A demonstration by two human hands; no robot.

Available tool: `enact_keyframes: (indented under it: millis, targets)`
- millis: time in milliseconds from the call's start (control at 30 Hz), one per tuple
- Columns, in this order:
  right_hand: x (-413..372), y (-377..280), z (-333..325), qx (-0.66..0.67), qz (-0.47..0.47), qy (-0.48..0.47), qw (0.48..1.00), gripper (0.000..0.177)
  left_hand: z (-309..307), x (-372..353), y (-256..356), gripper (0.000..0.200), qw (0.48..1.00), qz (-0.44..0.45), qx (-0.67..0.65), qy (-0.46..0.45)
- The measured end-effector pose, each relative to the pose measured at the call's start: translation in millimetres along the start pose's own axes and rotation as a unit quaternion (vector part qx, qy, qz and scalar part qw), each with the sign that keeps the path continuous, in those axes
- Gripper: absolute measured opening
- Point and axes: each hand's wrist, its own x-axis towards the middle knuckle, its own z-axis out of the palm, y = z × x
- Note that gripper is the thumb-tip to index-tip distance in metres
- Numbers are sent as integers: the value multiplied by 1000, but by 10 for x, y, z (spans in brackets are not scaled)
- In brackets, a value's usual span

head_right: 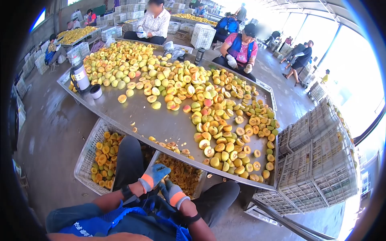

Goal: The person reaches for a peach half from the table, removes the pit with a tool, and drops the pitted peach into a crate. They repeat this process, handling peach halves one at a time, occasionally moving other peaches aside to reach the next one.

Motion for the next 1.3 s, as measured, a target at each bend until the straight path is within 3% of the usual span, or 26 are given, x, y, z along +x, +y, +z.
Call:
enact_keyframes:
  millis: [167, 267, 333, 367, 400, 433, 500, 533, 567, 600, 667, 767, 800, 833, 867, 900, 967, 1000, 1100, 1200, 1267, 1300]
  targets:
    - [-39, -382, -193, -104, 85, -52, 990, 43, -40, 1, -25, 25, 999, -3, 28, -20]
    - [4, -261, -96, -110, 108, -46, 987, 51, -67, 43, -29, 19, 999, -1, -32, 33]
    - [-17, -264, -72, -97, 131, 18, 987, 56, -232, 155, -78, 17, 982, 89, -120, 116]
    - [-25, -266, -53, -89, 142, 49, 985, 58, -414, 137, 56, 18, 973, 85, -170, 133]
    - [-20, -230, -46, -89, 146, 35, 985, 56, -617, 208, -2, 16, 962, 133, -148, 186]
    - [-10, -144, -61, -88, 151, 20, 984, 55, -866, 143, 149, 16, 935, 256, -40, 244]
    - [47, 57, -92, -126, 161, -48, 978, 56, -1411, 204, 90, 18, 911, 233, -51, 335]
    - [49, 116, -71, -116, 167, -30, 979, 58, -1784, 277, -91, 22, 856, 270, 152, 415]
    - [47, 174, -55, -109, 171, -13, 979, 60, -2151, 282, -244, 28, 803, 283, 298, 432]
    - [37, 206, -30, -98, 175, 2, 980, 62, -2369, 219, -328, 43, 786, 224, 357, 451]
    - [31, 179, -73, -49, 171, 27, 984, 58, -2390, -67, -102, 58, 624, 150, 584, 497]
    - [77, 426, 118, 4, 170, 101, 980, 50, -2228, 153, 41, 66, 718, 271, 471, 435]
    - [120, 416, 52, -24, 168, 62, 984, 47, -1969, 250, 231, 63, 757, 290, 433, 394]
    - [124, 388, 23, -49, 131, 43, 989, 45, -1723, 409, 337, 57, 776, 333, 409, 347]
    - [131, 488, 125, 8, 79, 81, 994, 44, -1413, 520, 477, 49, 784, 381, 396, 289]
    - [139, 473, 200, 72, 120, 128, 982, 42, -1080, 635, 571, 48, 810, 389, 377, 222]
    - [72, 388, 106, 198, 83, 186, 959, 38, -406, 887, 641, 46, 840, 413, 337, 105]
    - [8, 396, 87, 180, 108, 173, 962, 38, -104, 997, 663, 45, 844, 427, 320, 53]
    - [-83, 543, 92, 161, 154, 141, 964, 37, 666, 1407, 669, 48, 836, 413, 359, -28]
    - [-149, 721, 79, 182, 105, 193, 958, 36, 1177, 2227, 171, 50, 813, 404, 419, 2]
    - [-190, 747, -34, 152, 158, 190, 957, 41, 1311, 2166, 369, 47, 863, 288, 414, -17]
    - [-169, 858, 27, 162, 157, 209, 951, 34, 1379, 2170, 268, 47, 867, 292, 403, -11]
